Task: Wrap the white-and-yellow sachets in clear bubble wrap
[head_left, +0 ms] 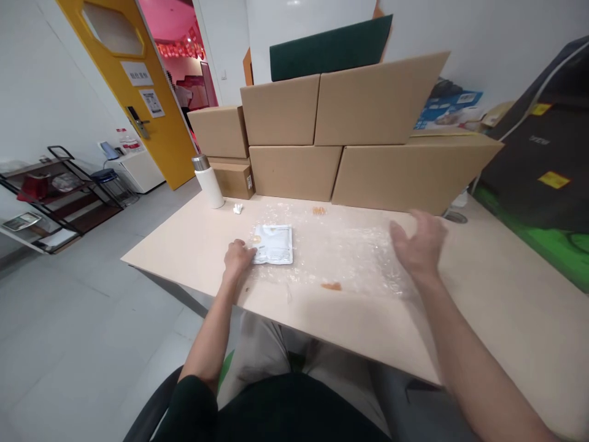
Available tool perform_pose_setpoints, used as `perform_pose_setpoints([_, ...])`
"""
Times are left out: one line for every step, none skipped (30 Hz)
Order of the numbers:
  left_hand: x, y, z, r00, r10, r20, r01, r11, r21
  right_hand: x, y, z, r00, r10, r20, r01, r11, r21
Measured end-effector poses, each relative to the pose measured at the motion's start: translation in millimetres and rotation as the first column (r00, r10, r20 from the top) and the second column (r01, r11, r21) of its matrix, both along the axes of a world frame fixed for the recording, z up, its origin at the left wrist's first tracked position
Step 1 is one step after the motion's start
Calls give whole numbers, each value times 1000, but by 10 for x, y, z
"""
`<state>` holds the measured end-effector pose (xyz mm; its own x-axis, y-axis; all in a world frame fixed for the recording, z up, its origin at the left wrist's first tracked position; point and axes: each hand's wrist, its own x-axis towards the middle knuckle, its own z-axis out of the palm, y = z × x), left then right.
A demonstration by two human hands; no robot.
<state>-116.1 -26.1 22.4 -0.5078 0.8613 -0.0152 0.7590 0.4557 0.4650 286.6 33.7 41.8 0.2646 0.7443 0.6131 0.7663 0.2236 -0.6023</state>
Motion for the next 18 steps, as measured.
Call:
perform_pose_setpoints([-7, 10, 11, 1000, 2, 1, -2, 1000, -13, -177, -48, 29, 992, 121, 42, -121, 992, 19])
perform_pose_setpoints([-14, 22, 20, 1000, 2, 4, -1, 1000, -26, -383, -98, 45, 962, 260, 79, -260, 966, -12])
perform_pose_setpoints([-22, 36, 27, 1000, 1, 9, -1, 999, -39, -607, -146, 49, 914, 392, 102, -388, 920, -57])
perform_pose_setpoints([-30, 51, 31, 1000, 1, 14, 0, 999, -50, -839, -189, 40, 854, 507, 114, -496, 861, -113])
perform_pose_setpoints([-38, 65, 34, 1000, 1, 21, 1, 998, -58, -1068, -225, 19, 788, 604, 119, -581, 794, -180])
perform_pose_setpoints([-45, 77, 37, 1000, -1, 30, 3, 998, -64, -1282, -254, -12, 733, 670, 117, -634, 735, -240])
perform_pose_setpoints([-50, 87, 41, 999, -5, 43, 8, 998, -67, -1474, -276, -49, 681, 722, 123, -671, 683, -290])
perform_pose_setpoints([-53, 93, 49, 998, -12, 57, 16, 998, -66, -1638, -293, -89, 638, 759, 128, -694, 639, -331])
perform_pose_setpoints([-51, 96, 61, 997, -22, 72, 26, 998, -57, -1770, -306, -128, 600, 790, 124, -710, 598, -372])
perform_pose_setpoints([-44, 97, 80, 996, -33, 85, 37, 999, -40, -1870, -316, -164, 567, 816, 113, -720, 558, -413])
perform_pose_setpoints([-31, 97, 106, 994, -46, 94, 48, 999, -14, -1938, -327, -193, 550, 830, 93, -724, 530, -442])
perform_pose_setpoints([-10, 96, 138, 993, -63, 100, 61, 998, 20, -1977, -338, -216, 545, 836, 64, -730, 511, -454])
perform_pose_setpoints([19, 95, 176, 991, -83, 104, 77, 995, 57, -1990, -351, -231, 545, 838, 25, -743, 497, -449])
perform_pose_setpoints([58, 95, 220, 989, -104, 103, 95, 991, 91, -1981, -364, -239, 548, 836, -31, -764, 485, -425])
perform_pose_setpoints([106, 97, 267, 985, -135, 112, 120, 984, 129, -1956, -377, -240, 547, 830, -107, -792, 471, -389])
perform_pose_setpoints([164, 101, 315, 974, -179, 139, 154, 972, 175, -1917, -390, -238, 538, 817, -205, -821, 453, -347])
perform_pose_setpoints([232, 108, 365, 953, -238, 186, 194, 954, 228, -1871, -402, -232, 523, 789, -323, -846, 434, -308])
perform_pose_setpoints([310, 118, 413, 918, -308, 249, 235, 930, 283, -1819, -411, -226, 502, 737, -452, -865, 420, -275])
